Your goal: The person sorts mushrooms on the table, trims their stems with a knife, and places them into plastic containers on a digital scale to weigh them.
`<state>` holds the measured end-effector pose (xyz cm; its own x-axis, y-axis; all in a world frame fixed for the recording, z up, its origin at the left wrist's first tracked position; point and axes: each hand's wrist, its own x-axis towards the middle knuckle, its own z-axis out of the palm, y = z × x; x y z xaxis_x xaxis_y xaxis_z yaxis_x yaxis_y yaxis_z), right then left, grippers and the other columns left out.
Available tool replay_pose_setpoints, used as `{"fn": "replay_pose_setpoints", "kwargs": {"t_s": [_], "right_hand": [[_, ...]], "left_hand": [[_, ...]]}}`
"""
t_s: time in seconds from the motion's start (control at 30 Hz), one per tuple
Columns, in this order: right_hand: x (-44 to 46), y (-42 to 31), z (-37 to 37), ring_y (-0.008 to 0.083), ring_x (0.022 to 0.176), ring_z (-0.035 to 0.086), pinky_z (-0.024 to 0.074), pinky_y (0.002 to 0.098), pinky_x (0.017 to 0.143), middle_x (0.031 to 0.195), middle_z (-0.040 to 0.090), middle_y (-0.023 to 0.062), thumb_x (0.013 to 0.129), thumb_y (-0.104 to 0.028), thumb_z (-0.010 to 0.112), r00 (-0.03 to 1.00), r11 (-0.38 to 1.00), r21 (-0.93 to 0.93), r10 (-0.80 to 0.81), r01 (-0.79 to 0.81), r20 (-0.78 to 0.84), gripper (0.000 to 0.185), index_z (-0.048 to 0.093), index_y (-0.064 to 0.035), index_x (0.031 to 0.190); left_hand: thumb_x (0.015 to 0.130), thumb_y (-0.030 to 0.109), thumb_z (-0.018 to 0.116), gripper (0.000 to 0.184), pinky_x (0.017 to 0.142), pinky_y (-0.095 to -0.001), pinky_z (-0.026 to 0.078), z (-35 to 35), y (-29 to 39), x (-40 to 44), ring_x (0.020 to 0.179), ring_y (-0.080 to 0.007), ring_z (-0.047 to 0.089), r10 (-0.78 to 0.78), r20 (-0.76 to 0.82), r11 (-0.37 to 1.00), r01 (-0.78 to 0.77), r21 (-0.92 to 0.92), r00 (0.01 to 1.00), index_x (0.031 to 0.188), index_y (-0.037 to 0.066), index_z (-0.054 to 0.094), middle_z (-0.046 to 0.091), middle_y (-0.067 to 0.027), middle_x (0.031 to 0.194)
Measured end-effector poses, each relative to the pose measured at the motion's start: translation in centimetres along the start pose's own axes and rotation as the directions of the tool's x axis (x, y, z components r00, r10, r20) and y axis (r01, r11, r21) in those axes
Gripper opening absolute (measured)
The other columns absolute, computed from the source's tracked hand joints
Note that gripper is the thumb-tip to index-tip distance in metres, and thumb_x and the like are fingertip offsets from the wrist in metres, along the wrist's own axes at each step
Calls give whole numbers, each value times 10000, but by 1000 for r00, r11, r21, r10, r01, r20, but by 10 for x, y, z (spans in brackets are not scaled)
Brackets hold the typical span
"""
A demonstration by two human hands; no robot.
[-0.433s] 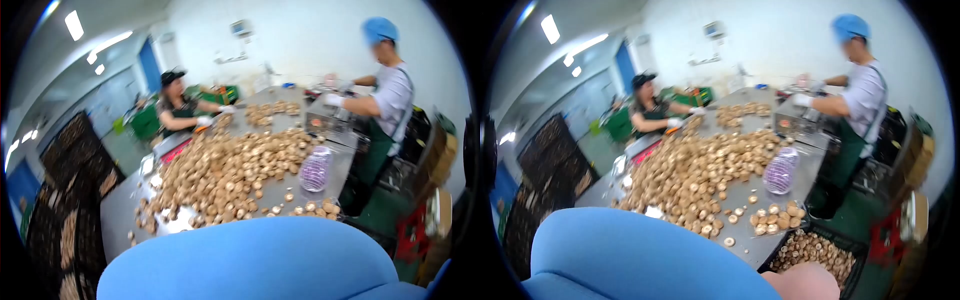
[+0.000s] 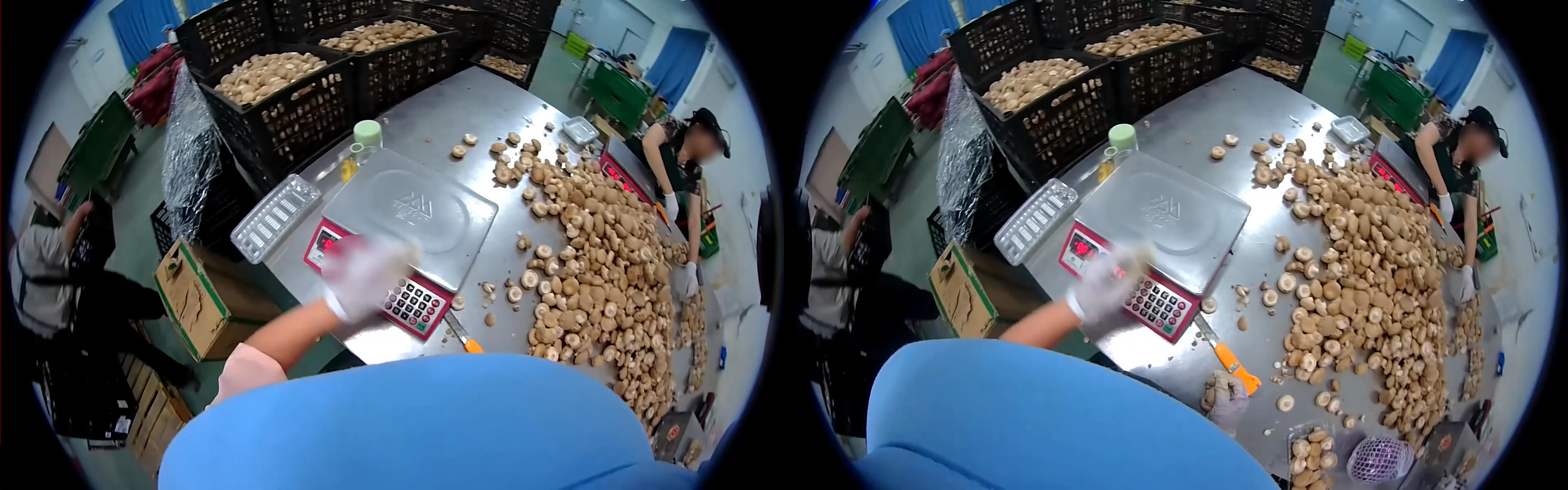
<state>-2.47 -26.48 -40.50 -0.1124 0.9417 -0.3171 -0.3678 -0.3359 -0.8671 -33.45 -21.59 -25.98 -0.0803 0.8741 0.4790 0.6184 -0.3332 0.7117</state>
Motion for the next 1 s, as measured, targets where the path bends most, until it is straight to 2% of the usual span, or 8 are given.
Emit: {"fn": "replay_pose_setpoints", "kwargs": {"t_s": [0.1,0.17,0.27,0.47,0.53,0.6,0.83,1.0], "right_hand": [[-5,-5,-1,84,435,435,354,250,364,701,618,100,968,-104,612,1000,1000,-26,0,1,23,97,647,-14,980],[-3,-9,-4,84,436,437,355,250,366,700,618,99,968,-102,611,999,997,-65,-33,35,27,94,645,-14,975],[0,-18,-6,84,439,440,357,250,368,700,616,96,967,-99,608,998,992,-114,-60,63,28,91,642,-14,968],[10,-26,0,84,444,446,360,249,374,698,614,91,965,-93,603,996,984,-155,-85,90,39,86,637,-15,955],[21,-23,13,84,445,448,361,249,375,698,613,90,964,-91,602,993,984,-146,-89,99,77,85,636,-15,950],[31,-18,31,83,447,450,362,248,377,697,612,88,964,-89,600,989,986,-136,-76,93,128,84,634,-15,945],[27,6,76,83,453,457,365,247,383,695,610,82,962,-83,594,976,994,-110,-1,26,220,82,628,-15,929],[18,4,61,83,457,462,368,247,388,694,608,78,960,-78,590,985,993,-111,-9,28,173,82,624,-16,918]], "left_hand": [[888,76,663,249,850,-357,516,-70,-93,36,956,-236,652,50,-414,973,48,225,909,1133,31,650,685,-110,1039],[922,194,577,272,882,-420,492,-118,-121,28,983,-366,621,-111,-237,711,244,659,965,1119,26,661,652,-200,1002],[963,271,533,326,859,-473,522,-126,-154,-11,933,-397,674,-575,-75,472,405,783,815,1190,93,685,692,-221,1046],[863,231,698,239,700,-422,517,-114,-201,-18,773,-270,678,-653,-115,654,634,411,748,963,15,719,720,-167,863],[828,219,746,228,656,-397,504,-126,-253,-54,700,-185,625,-699,-141,703,710,49,701,902,4,727,722,-124,801],[806,221,768,202,645,-398,499,-129,-251,-54,678,-210,622,-553,-232,659,590,466,801,854,28,733,708,-114,761],[849,265,664,252,844,-450,517,-127,-193,-43,957,-362,675,-655,-264,561,690,457,708,971,60,746,696,-203,1032],[878,212,576,214,847,-472,524,-126,-199,-42,957,-386,672,-476,-201,489,448,749,856,930,73,730,688,-224,1019]]}}
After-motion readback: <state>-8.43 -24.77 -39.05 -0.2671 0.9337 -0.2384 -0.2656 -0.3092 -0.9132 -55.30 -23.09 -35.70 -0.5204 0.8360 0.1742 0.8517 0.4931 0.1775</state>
